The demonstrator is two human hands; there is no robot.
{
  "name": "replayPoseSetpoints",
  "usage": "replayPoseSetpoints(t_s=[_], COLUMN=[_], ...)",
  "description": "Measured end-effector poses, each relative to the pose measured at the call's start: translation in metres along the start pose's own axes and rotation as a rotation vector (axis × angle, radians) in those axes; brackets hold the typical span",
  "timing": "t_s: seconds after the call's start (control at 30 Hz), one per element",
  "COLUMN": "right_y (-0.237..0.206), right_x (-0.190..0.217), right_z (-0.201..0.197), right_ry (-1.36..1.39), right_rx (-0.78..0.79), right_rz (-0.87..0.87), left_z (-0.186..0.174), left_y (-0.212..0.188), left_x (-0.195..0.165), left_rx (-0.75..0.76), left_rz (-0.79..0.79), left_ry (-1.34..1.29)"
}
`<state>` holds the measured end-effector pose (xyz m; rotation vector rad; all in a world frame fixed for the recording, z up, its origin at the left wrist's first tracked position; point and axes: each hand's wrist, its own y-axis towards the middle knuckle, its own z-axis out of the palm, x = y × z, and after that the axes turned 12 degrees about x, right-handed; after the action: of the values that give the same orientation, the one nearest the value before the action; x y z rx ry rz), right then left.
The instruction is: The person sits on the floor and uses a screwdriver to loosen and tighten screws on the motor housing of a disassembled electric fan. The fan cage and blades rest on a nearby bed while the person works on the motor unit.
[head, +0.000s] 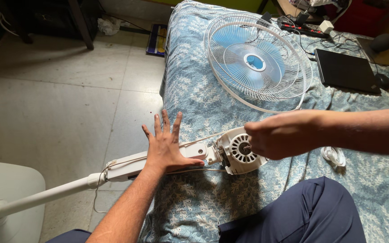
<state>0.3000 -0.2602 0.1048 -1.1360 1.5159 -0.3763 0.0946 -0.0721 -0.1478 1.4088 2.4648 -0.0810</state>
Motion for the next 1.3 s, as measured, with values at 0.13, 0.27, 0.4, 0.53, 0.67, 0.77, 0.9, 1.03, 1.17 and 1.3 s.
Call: replayPoseSetpoints(t_s=[0.13,0.27,0.4,0.53,0.67,0.77,0.9,1.03,1.17,1.3], right_y=[0.009,0.017,0.024,0.023,0.009,0.002,0.005,0.016,0.023,0.017], right_x=[0.017,0.013,-0.005,-0.015,-0.013,-0.005,0.008,0.005,-0.008,-0.013], right_z=[-0.009,-0.029,-0.047,-0.054,-0.043,-0.028,-0.022,-0.033,-0.048,-0.050], right_ry=[0.039,0.552,1.167,1.136,0.776,0.374,0.275,1.061,1.357,1.308], right_rx=[0.109,0.373,0.722,0.665,0.475,0.213,0.058,0.397,0.627,0.510], right_rz=[0.088,0.218,0.541,0.508,0.187,-0.064,0.110,0.419,0.616,0.493], left_z=[-0.001,-0.002,-0.004,-0.003,0.000,0.002,0.004,0.004,0.001,-0.002], left_y=[-0.001,-0.003,-0.003,-0.002,-0.001,-0.001,0.002,-0.001,-0.002,-0.002], left_x=[-0.003,-0.003,-0.002,-0.002,-0.002,0.000,0.001,0.001,-0.001,-0.002], left_rx=[0.054,0.037,0.020,0.036,0.043,0.100,0.119,0.092,0.100,0.116], left_rz=[-0.015,0.001,0.018,-0.009,-0.003,-0.023,-0.018,-0.008,-0.023,-0.043], left_ry=[-0.024,-0.047,-0.047,-0.070,-0.050,-0.072,-0.018,-0.041,-0.060,-0.081])
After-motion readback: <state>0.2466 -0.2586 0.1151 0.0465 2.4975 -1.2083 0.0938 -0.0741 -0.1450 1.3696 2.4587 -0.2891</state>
